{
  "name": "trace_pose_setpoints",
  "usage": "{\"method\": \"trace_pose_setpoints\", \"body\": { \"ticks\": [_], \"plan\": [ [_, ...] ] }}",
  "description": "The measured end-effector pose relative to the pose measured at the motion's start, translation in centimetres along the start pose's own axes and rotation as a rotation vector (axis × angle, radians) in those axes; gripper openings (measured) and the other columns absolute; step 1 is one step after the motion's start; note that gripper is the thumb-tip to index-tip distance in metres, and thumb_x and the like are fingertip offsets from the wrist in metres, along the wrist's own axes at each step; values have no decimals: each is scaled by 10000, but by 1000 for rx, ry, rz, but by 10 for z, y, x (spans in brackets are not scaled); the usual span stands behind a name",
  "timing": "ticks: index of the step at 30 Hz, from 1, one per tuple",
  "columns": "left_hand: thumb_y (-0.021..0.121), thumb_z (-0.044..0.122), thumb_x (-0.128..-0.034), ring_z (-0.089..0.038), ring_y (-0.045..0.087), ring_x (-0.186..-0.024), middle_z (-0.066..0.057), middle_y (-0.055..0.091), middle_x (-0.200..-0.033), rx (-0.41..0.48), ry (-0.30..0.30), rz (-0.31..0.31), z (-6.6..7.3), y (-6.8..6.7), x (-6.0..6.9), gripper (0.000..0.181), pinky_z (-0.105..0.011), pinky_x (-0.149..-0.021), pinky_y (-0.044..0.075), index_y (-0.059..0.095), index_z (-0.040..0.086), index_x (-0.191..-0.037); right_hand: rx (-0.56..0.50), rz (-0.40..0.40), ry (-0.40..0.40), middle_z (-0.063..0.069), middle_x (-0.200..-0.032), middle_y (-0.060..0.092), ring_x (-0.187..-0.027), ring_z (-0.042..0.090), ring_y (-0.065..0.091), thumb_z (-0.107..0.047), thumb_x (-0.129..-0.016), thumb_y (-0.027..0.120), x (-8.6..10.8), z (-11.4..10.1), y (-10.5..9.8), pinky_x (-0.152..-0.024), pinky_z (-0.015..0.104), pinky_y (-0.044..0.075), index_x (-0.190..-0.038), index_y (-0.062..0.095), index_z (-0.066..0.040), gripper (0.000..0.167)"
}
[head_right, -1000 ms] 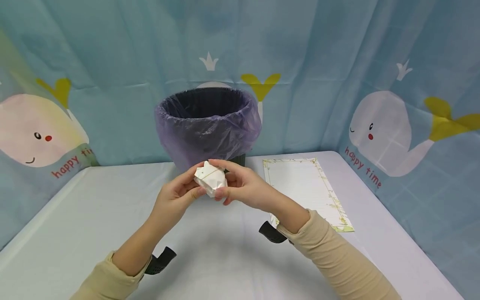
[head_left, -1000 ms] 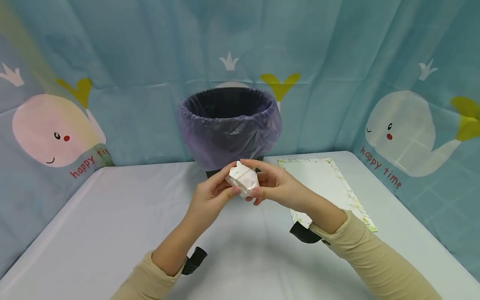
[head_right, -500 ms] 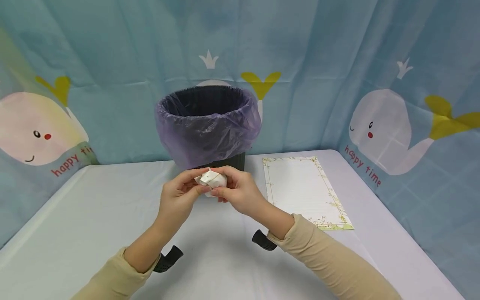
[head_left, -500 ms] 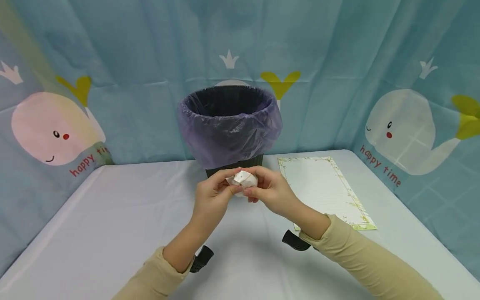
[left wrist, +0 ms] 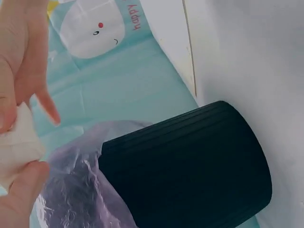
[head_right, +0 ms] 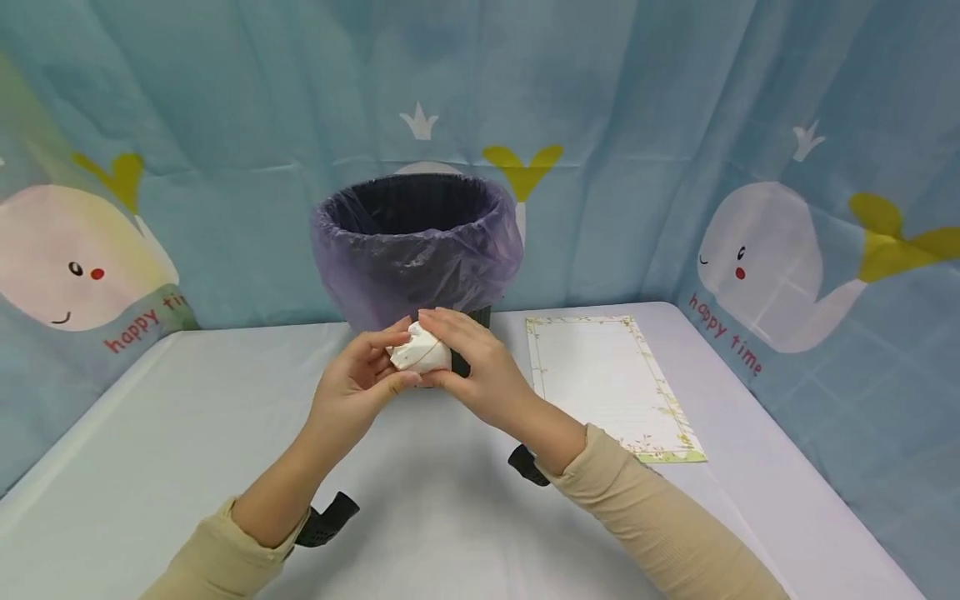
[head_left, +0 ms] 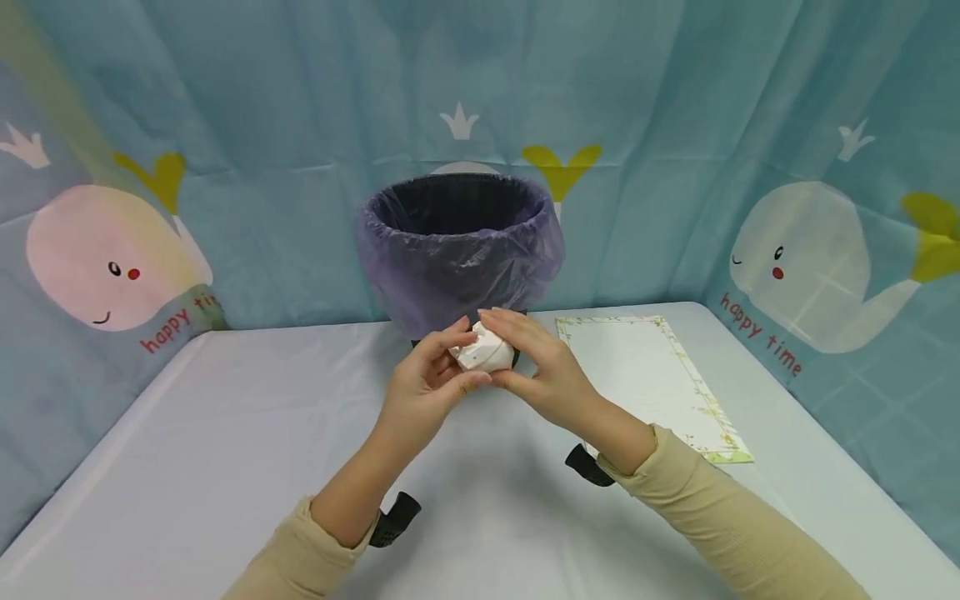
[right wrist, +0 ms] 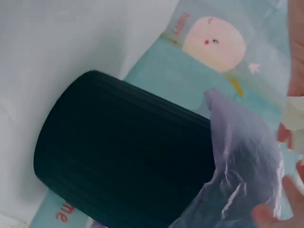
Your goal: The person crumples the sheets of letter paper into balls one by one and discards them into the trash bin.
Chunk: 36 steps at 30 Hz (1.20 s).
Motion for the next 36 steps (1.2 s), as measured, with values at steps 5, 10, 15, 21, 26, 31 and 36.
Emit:
{"method": "trace_pose_setpoints", "body": {
  "ticks": [5,10,15,21,26,31,36],
  "plan": [
    [646,-201,-802,-145,637,-1024,-293,564,-1250,36,-22,137,0,0,2,311,-194,-760,527,568,-203,-1103,39,71,-110,236,-1139,637,-1072,365,604,96,-648,827,1,-6,0,-880,380,526,-1167,617,115,560],
    [672,-201,-777,-68,627,-776,-307,642,-1014,7,6,235,-2,3,0,284,-185,-671,521,612,-201,-1054,81,165,-148,186,-977,682,-912,320,642,82,-612,846,4,-8,0,-731,385,559,-1026,670,89,450],
    [667,-185,-795,-110,636,-813,-277,645,-1034,28,-69,200,-5,2,-4,304,-212,-705,538,612,-175,-1094,102,209,-174,159,-914,694,-846,287,646,68,-628,847,7,-6,1,-706,347,553,-961,683,69,371],
    [642,106,-945,-219,603,-1069,-212,538,-1319,54,-255,45,-13,3,-7,529,-298,-843,532,414,-58,-1394,74,201,-249,223,-1034,671,-957,356,637,130,-627,817,3,-6,-7,-859,332,526,-1068,649,86,474],
    [566,109,-979,-165,630,-972,-159,599,-1126,183,-302,37,-19,3,-6,458,-333,-844,541,416,-105,-1355,78,140,-270,257,-1173,624,-1098,383,593,142,-640,803,2,-6,-3,-970,358,472,-1163,604,73,564],
    [542,-108,-909,-85,614,-872,-64,623,-981,234,-258,145,-19,4,-8,350,-220,-786,531,469,-177,-1244,103,173,-263,246,-1151,637,-1062,367,620,149,-642,802,5,-7,3,-910,315,508,-1148,613,83,544],
    [580,-154,-874,-67,604,-837,-76,627,-975,216,-240,158,-16,7,-6,326,-182,-750,519,482,-201,-1181,104,268,-331,219,-978,675,-870,341,651,194,-625,773,8,-11,0,-789,270,545,-998,664,88,403]
  ]
}}
Point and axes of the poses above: each hand's wrist, its own x-axis away from the middle knuckle, its own y-axis out of the palm, z = x × y, the point moved 6 cm from there along -x, towards the middle knuckle
